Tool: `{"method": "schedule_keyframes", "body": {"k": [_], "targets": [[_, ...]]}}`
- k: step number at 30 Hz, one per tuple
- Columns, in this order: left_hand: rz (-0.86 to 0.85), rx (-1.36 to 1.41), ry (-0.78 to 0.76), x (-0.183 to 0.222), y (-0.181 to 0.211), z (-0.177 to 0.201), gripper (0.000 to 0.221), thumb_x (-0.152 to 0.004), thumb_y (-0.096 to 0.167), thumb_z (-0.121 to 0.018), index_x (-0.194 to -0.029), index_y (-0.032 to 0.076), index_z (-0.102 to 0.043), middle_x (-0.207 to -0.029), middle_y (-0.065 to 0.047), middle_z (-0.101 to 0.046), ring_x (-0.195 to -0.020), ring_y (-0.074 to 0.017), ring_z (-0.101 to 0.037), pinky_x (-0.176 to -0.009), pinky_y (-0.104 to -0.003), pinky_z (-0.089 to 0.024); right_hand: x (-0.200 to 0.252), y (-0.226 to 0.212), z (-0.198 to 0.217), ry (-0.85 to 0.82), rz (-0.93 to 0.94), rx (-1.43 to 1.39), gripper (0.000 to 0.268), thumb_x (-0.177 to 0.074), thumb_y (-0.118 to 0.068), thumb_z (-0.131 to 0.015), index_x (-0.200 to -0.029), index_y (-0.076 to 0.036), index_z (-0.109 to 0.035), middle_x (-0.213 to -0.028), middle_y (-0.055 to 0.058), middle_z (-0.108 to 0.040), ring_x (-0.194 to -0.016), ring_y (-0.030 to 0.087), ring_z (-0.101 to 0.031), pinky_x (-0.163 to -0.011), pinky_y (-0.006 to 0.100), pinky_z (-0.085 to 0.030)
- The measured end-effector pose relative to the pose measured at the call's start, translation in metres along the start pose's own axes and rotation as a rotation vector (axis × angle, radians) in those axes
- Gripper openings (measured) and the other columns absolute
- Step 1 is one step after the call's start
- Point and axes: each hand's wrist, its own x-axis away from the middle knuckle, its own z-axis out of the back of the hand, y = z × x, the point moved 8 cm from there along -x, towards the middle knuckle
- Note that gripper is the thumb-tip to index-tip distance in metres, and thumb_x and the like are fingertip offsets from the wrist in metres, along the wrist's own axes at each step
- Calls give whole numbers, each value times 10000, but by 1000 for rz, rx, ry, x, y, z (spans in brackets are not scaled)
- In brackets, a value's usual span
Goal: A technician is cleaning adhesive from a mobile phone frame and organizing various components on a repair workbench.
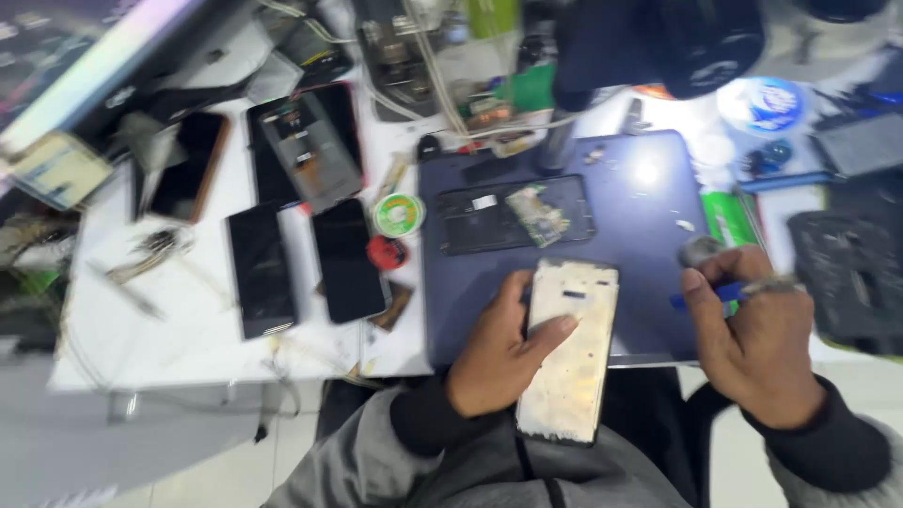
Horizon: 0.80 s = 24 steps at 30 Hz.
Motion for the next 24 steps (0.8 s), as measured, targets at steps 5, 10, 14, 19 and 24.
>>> {"method": "schedule_keyframes", "body": {"k": [5,10,14,19,24], "targets": [[-135,-309,-35,-12,4,23,577,-995,432,-536,-1427,50,-507,-1390,-111,-662,-1311,-263,-633,-1041,-377,-468,10,29,-40,-226,-204,170,272,-1035,-315,-625,-1150,-83,-540,-923,112,-684,-751,470,-658,-714,568,-455],[-140,-662,-260,-38,-6,12,620,-936,437,-591,-1467,121,-538,-1416,-121,-676,-1313,-346,-616,-1035,-374,-452,12,45,-56,-328,-230,368,481,-975,-476,-652,-1279,-106,-617,-623,30,-651,-646,353,-686,-603,487,-467],[-150,-799,-333,-56,-10,4,502,-921,437,-623,-1310,121,-659,-1188,-129,-775,-1148,-436,-657,-919,-461,-458,9,39,-55,-303,-230,414,402,-987,-497,-647,-1196,-154,-660,-624,23,-676,-696,325,-706,-634,463,-498],[-246,-1145,-191,-70,-17,-3,505,-847,579,-689,-1117,156,-742,-1043,-58,-671,-1028,-328,-659,-739,-538,-513,7,40,-55,-301,-287,430,399,-978,-523,-634,-1106,-147,-665,-685,102,-733,-780,408,-719,-674,518,-522],[-301,-1140,-127,-63,-10,1,474,-860,559,-695,-1073,138,-729,-1020,-51,-638,-1024,-312,-629,-708,-516,-518,4,34,-52,-300,-289,443,430,-987,-561,-609,-1089,-146,-657,-593,106,-693,-710,383,-715,-646,489,-519]]}}
